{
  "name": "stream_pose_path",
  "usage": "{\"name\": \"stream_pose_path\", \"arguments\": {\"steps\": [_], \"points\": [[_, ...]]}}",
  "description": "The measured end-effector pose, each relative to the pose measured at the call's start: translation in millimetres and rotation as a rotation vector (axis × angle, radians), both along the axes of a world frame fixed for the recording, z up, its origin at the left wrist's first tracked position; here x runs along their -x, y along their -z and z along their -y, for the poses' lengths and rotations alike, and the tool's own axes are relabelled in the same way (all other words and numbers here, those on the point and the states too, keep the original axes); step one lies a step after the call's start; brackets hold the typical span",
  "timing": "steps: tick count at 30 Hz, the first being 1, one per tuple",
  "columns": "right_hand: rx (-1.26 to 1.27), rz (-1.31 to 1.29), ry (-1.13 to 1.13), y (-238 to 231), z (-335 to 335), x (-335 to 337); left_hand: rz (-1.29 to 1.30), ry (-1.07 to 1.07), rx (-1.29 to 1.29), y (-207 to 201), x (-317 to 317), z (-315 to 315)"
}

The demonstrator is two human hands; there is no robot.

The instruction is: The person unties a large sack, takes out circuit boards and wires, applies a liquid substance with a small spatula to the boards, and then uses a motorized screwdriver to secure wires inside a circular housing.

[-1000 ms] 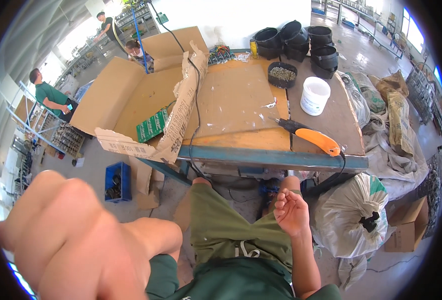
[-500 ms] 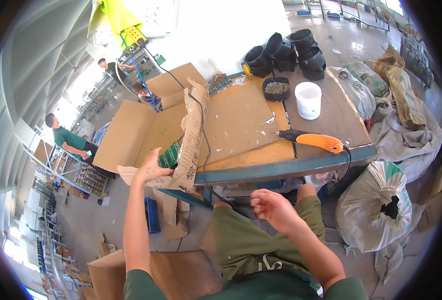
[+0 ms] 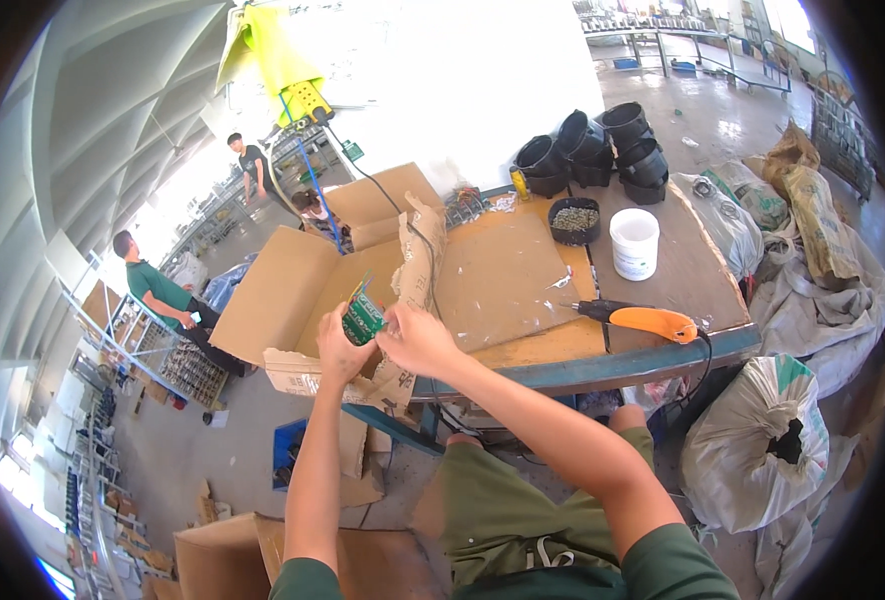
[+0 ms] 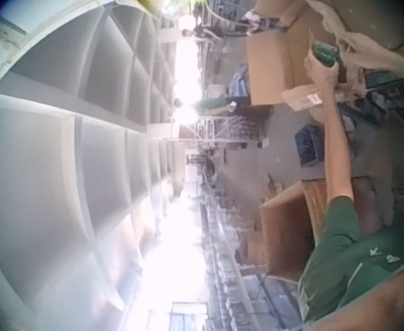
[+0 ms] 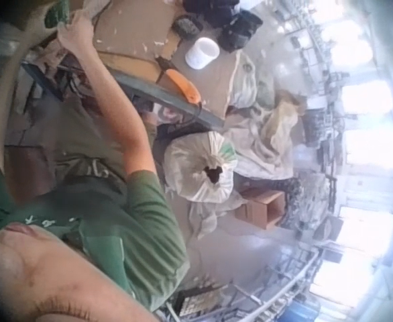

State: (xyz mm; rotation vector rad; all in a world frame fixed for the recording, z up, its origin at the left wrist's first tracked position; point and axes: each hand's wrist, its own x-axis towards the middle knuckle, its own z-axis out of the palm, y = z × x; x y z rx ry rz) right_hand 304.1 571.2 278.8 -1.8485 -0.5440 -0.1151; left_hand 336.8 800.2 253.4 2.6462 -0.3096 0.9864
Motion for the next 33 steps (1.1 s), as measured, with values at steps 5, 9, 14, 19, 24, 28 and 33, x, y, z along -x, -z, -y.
{"name": "stream_pose_path", "arguments": {"steps": [5,9,14,19,24,28,33], "points": [[0.38,0.253,0.248,4,-34,-66,0.093,0.112,0.066,-2,-4,17],[0.497,0.098,0.17,-8,-52,-78,0.061,0.152,0.01,2,-4,9],[0.475,0.023,0.076,-3,-47,-101,-0.012,0.169,-0.069,-4,-1,16],[0.534,0.027,0.16,1,-56,-101,-0.078,0.158,-0.025,2,-7,14],[0.595,0.02,0.192,1,-63,-92,-0.091,0.17,0.045,10,-5,10],[0.616,0.025,0.209,-4,-62,-90,-0.03,0.191,0.038,11,-9,12],[0.645,0.041,0.204,-4,-66,-91,-0.043,0.164,0.025,14,-10,8]]}}
